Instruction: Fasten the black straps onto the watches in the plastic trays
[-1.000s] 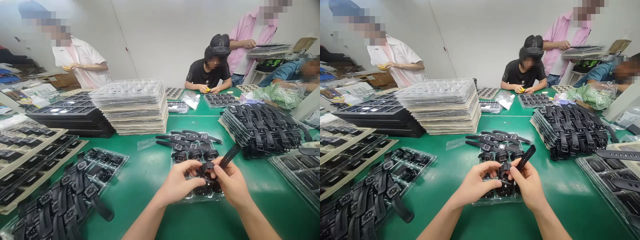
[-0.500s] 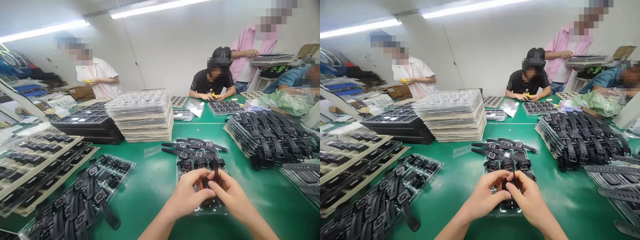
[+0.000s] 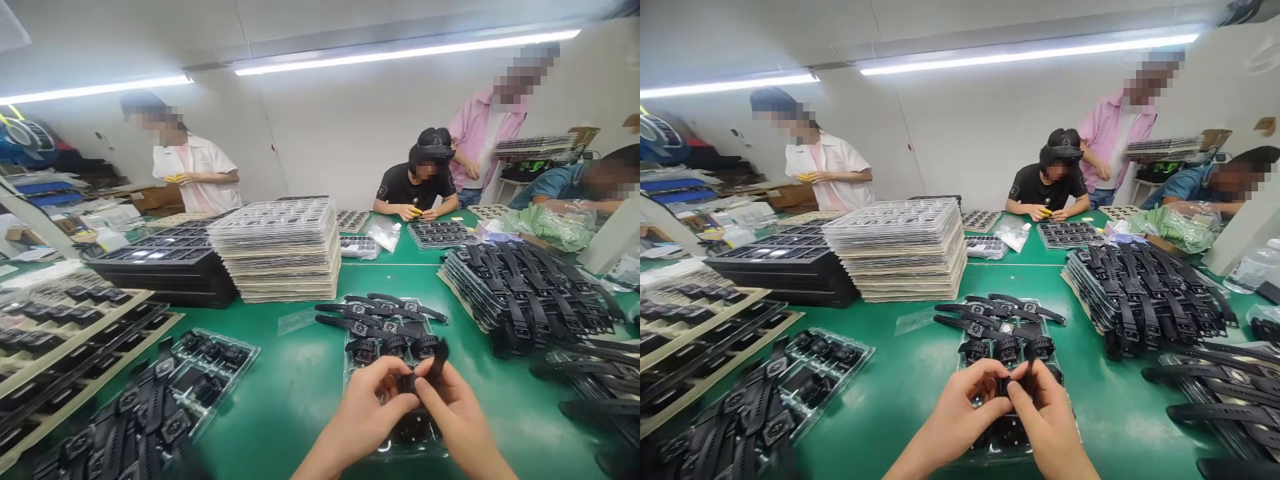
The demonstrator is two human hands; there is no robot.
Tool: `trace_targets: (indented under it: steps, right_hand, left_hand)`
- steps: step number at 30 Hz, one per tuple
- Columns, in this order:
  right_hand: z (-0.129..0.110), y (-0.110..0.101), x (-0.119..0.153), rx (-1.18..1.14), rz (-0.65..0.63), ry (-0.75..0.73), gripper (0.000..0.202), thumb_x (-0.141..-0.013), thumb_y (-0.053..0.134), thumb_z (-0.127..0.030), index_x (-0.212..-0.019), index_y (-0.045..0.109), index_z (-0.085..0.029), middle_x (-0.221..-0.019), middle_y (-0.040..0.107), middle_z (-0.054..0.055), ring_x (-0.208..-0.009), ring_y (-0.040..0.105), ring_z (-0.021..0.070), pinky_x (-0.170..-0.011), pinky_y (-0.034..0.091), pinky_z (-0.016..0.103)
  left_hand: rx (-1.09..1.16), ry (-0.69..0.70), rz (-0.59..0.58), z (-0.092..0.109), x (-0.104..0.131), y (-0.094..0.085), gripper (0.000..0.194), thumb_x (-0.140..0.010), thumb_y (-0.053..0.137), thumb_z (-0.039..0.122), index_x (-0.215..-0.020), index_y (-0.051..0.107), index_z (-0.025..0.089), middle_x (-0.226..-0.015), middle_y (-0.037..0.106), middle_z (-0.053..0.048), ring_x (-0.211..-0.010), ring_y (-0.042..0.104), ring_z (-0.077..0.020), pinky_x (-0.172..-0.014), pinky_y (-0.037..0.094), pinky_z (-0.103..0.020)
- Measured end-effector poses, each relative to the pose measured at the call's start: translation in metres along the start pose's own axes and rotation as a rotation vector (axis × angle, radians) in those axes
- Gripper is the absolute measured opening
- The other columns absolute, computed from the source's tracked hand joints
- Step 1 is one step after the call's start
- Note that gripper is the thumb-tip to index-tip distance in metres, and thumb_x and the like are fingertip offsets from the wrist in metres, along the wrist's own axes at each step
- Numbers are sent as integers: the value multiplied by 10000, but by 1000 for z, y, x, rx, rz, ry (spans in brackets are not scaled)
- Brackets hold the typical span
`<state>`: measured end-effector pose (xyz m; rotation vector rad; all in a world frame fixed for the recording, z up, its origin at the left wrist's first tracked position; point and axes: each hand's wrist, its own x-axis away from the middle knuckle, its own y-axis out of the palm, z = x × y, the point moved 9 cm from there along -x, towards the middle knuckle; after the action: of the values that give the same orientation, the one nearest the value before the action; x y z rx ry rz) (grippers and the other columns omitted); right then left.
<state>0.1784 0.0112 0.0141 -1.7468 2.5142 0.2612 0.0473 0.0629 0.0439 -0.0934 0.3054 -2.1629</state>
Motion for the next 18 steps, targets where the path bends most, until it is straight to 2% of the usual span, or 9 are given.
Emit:
trace_targets:
  steps: [5, 7, 10, 12, 16, 18]
  right_hand:
    - [-15, -2, -7, 314, -84, -176, 205, -928, 671, -431, -935, 729, -235, -944, 679, 75, -918, 664, 263, -845, 546, 363]
    - [-12, -2, -10, 244, -102, -114, 211, -919, 681, -438, -946, 727, -234, -954, 686, 70, -930, 669, 263, -861, 543, 367]
    - [-1, 0, -11, 8, -115, 67, 292, -875, 728, -506, -935, 700, -222, -924, 702, 46, -900, 678, 247, -837, 547, 341]
    - [4, 0, -10, -85, -88, 144, 339, -832, 771, -532, -915, 688, -214, -889, 699, 30, -860, 662, 227, -801, 537, 312]
    - [10, -4, -9, -122, -21, 195, 338, -821, 796, -517, -898, 678, -209, -807, 656, -2, -754, 587, 171, -702, 486, 255]
    - [12, -4, -9, -147, 3, 210, 332, -829, 792, -510, -885, 668, -208, -765, 627, -13, -708, 553, 155, -656, 463, 242]
  left_hand:
    - [-21, 20, 63, 2, -2, -9, 105, -817, 708, 239, -914, 728, 203, -732, 614, 4, -683, 532, -152, -626, 418, -240]
    - [28, 8, 49, 1, -2, -9, 149, -788, 733, 221, -936, 734, 203, -749, 615, 4, -690, 531, -150, -637, 427, -240]
    - [120, -21, -24, -2, -3, -1, 283, -750, 746, 163, -1030, 749, 202, -825, 654, -13, -722, 541, -145, -674, 443, -247]
    - [217, -72, -50, -7, -5, 2, 305, -728, 769, 163, -1032, 752, 189, -857, 678, -30, -714, 543, -135, -664, 443, -247]
    - [433, -233, -58, -26, -9, 9, 296, -681, 849, 260, -930, 729, 153, -712, 635, -1, -565, 493, -89, -532, 391, -218]
    - [470, -255, -57, -28, -9, 11, 311, -678, 860, 275, -928, 721, 153, -733, 647, -4, -556, 489, -79, -523, 392, -212]
